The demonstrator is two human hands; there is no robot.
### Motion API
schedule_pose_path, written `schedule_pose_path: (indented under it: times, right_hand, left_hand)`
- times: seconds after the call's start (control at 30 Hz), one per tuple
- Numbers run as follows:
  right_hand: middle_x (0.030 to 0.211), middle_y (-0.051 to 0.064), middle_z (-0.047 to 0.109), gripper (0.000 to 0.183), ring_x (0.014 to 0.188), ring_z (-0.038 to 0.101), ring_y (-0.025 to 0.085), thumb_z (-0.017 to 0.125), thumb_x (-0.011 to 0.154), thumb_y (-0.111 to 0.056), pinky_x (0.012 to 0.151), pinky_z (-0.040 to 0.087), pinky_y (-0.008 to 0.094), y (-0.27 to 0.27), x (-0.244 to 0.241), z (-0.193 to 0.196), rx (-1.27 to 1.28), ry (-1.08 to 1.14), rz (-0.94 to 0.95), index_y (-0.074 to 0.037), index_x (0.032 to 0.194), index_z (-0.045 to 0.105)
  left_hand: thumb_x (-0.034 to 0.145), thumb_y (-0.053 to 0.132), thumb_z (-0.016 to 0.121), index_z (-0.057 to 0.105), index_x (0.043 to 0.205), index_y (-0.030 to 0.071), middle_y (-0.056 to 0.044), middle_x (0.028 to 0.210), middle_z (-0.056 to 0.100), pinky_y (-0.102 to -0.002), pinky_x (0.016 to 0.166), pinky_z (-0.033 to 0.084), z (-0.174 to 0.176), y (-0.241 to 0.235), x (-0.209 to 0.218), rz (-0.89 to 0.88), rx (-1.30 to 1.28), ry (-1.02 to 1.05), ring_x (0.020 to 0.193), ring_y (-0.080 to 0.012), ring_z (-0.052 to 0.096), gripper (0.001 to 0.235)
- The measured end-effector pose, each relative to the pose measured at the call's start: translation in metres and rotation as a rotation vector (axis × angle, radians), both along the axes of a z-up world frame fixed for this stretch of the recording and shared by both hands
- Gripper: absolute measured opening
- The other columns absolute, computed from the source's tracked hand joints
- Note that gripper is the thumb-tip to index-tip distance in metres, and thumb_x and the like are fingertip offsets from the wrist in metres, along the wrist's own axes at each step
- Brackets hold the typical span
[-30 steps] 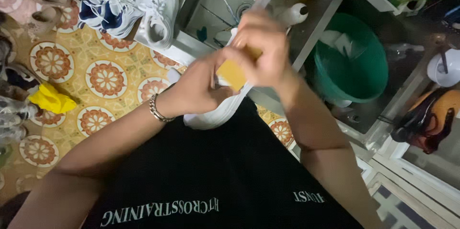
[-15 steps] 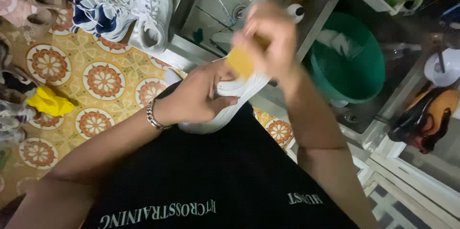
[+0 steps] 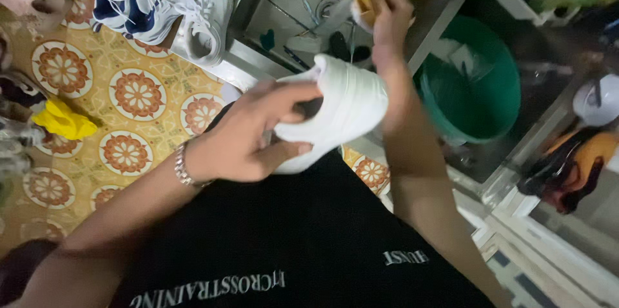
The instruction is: The person scrubs a white sneaker with a brush over a sink, then switches to a second white sneaker with blue accents and continues scrubbing. The person holds each shoe with one hand and brushes with the other, rotating the shoes to clean different areas.
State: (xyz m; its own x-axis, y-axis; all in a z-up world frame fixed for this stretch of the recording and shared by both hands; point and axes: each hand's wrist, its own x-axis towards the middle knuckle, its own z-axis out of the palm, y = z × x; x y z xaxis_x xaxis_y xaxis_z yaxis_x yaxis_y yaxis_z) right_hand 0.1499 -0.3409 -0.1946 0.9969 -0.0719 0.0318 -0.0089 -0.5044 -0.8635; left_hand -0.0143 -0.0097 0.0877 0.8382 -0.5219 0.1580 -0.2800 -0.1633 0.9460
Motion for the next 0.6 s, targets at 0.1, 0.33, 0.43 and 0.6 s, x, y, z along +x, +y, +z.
schedule_pose_path:
  times: [0.1,0.33,0.43,0.6]
  right_hand:
    - [0.111,0.015,0.082,0.058,0.091,0.078,0.035,0.056,0.100,-0.054,0.063,0.054,0.048,0.016,-0.011,-0.069,0.702,0.791,-0.733,-0.017,0.136,0.082]
    - [0.130,0.021,0.074,0.035,0.111,0.068,0.043,0.069,0.113,-0.045,0.086,0.057,0.056,0.011,0.023,-0.237,1.372,0.867,-0.815,-0.016,0.131,0.077]
    - [0.136,0.028,0.076,0.041,0.115,0.072,0.048,0.069,0.118,-0.036,0.094,0.068,0.060,-0.011,0.052,-0.299,1.606,0.793,-0.755,-0.008,0.147,0.073]
    - [0.146,0.030,0.075,0.059,0.126,0.075,0.048,0.056,0.125,-0.039,0.109,0.068,0.061,-0.020,0.050,-0.252,1.734,0.774,-0.583,-0.003,0.171,0.062]
  left_hand:
    - [0.117,0.027,0.089,0.058,0.175,0.007,-0.018,0.164,0.079,-0.060,0.127,0.060,0.015,0.015,-0.002,0.003,-0.023,-0.013,0.146,-0.0447,0.082,0.068]
    - [0.095,-0.022,0.069,0.066,0.129,0.014,-0.004,0.117,0.067,-0.048,0.105,0.043,0.002,0.025,-0.002,-0.009,-0.017,0.115,0.107,-0.0295,0.063,0.049]
    - [0.096,-0.009,0.076,0.068,0.132,0.018,0.000,0.120,0.071,-0.047,0.116,0.039,-0.030,0.028,-0.025,-0.021,0.098,0.255,0.112,-0.0251,0.070,0.046]
    - [0.104,0.038,0.100,0.071,0.157,0.004,-0.011,0.151,0.082,-0.068,0.151,0.025,-0.086,0.023,-0.068,0.038,0.170,0.218,0.149,-0.0318,0.076,0.069]
